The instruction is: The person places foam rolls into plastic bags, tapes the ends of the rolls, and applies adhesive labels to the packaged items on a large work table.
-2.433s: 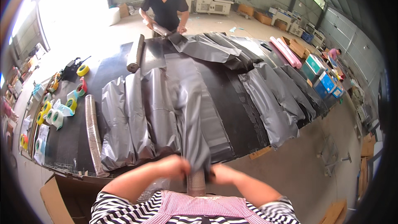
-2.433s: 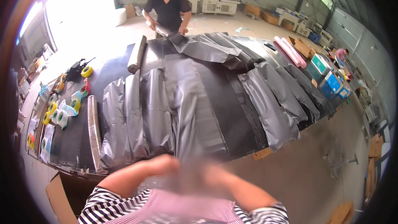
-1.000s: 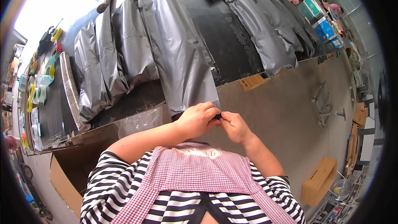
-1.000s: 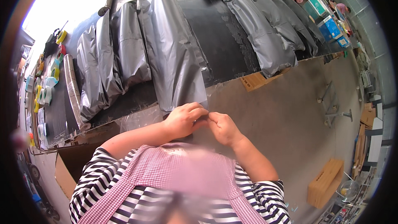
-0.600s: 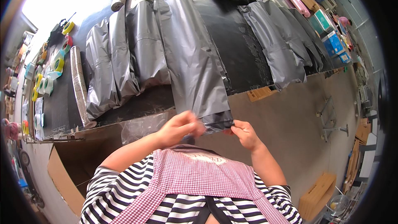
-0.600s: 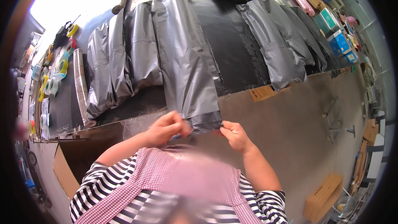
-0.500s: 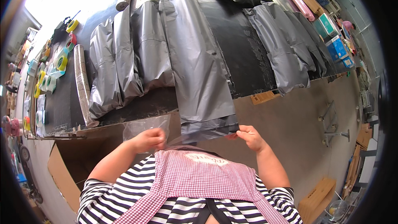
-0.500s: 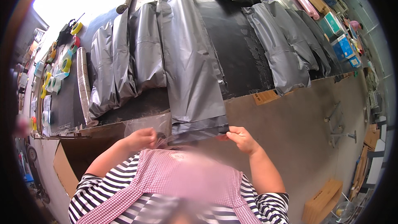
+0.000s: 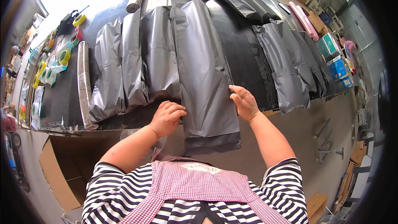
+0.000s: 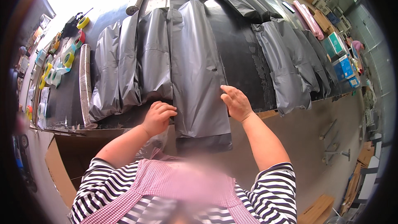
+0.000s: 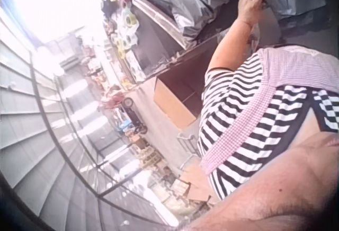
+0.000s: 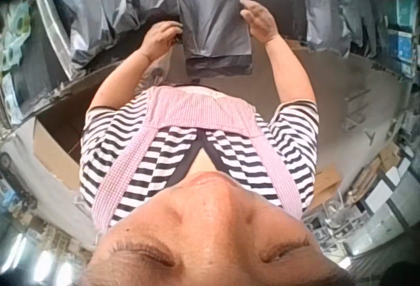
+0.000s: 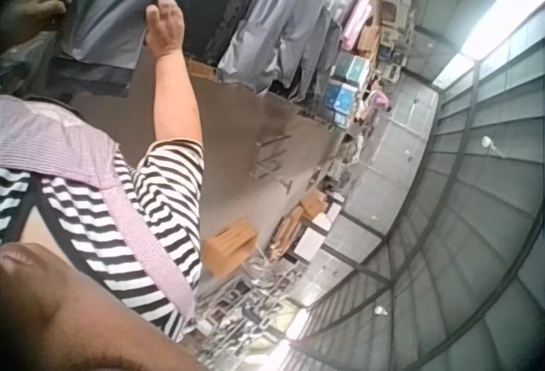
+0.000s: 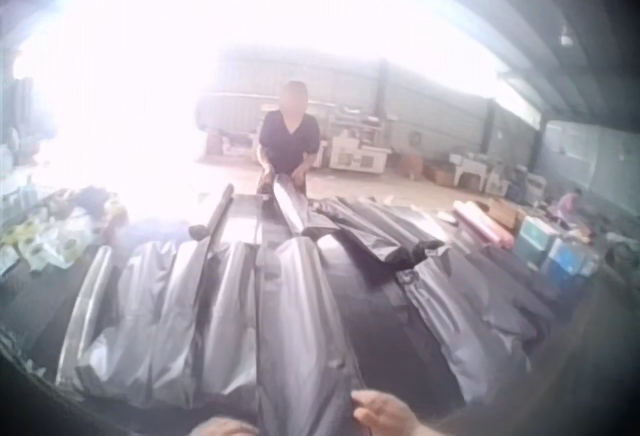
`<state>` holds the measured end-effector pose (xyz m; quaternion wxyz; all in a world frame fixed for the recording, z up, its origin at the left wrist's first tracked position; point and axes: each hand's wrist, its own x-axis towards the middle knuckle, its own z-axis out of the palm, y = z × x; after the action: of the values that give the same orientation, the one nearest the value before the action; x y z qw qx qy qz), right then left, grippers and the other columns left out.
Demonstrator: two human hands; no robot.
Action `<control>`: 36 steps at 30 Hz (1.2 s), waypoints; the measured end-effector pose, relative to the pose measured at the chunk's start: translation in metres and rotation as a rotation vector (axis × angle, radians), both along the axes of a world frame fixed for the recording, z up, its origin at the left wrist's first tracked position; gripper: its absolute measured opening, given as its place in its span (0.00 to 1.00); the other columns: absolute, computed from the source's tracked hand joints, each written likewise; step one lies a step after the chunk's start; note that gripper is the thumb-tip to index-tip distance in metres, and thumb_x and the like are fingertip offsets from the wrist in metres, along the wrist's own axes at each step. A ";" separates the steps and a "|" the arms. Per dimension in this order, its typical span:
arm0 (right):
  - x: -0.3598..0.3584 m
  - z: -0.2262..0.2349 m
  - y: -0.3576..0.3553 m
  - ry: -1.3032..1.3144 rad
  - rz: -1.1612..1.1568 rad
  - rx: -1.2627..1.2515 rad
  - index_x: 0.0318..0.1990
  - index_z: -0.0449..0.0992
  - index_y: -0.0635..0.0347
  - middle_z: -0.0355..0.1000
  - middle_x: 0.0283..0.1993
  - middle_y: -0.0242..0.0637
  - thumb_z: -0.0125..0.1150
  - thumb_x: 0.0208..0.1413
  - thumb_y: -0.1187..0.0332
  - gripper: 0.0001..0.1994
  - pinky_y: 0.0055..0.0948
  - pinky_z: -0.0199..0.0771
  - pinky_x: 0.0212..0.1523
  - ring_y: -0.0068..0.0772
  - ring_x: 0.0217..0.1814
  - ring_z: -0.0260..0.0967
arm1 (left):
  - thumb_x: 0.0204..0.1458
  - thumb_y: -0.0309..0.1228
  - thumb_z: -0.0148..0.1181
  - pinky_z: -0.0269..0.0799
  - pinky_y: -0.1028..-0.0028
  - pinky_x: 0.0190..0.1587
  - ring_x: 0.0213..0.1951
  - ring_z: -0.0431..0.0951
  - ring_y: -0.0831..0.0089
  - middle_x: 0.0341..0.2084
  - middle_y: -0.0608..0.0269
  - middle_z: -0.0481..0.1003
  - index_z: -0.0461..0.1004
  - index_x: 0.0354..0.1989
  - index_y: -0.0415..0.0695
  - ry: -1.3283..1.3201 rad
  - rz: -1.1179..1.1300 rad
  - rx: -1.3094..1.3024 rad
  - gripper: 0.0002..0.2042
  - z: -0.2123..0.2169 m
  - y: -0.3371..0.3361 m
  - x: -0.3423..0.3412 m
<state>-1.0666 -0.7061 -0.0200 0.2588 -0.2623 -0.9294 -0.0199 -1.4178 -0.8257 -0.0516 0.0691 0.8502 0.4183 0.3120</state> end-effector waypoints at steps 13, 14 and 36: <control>-0.005 0.005 0.016 -0.133 0.172 0.116 0.30 0.69 0.54 0.68 0.64 0.37 0.56 0.51 0.74 0.03 0.38 0.70 0.62 0.39 0.66 0.67 | 0.53 0.30 0.54 0.73 0.67 0.53 0.48 0.76 0.66 0.57 0.56 0.74 0.72 0.62 0.48 0.429 0.083 -0.289 0.24 0.074 -0.008 -0.043; -0.007 0.003 0.018 -0.129 0.186 0.125 0.30 0.69 0.54 0.68 0.65 0.37 0.56 0.51 0.74 0.03 0.38 0.70 0.63 0.40 0.66 0.66 | 0.48 0.29 0.56 0.71 0.64 0.57 0.53 0.72 0.61 0.63 0.55 0.67 0.72 0.61 0.48 0.372 0.001 -0.121 0.27 0.071 -0.003 -0.029; 0.005 0.036 0.056 0.336 -0.270 -1.799 0.36 0.75 0.61 0.72 0.41 0.26 0.56 0.67 0.61 0.12 0.27 0.66 0.50 0.17 0.44 0.63 | 0.55 0.30 0.61 0.72 0.62 0.54 0.50 0.77 0.50 0.48 0.47 0.78 0.73 0.51 0.38 0.001 -0.145 -0.820 0.16 0.071 0.089 -0.004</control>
<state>-1.0619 -0.6500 0.0161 0.0847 -0.4699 -0.5067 0.7178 -1.4222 -0.7365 0.0190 0.4237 0.7795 0.4471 0.1137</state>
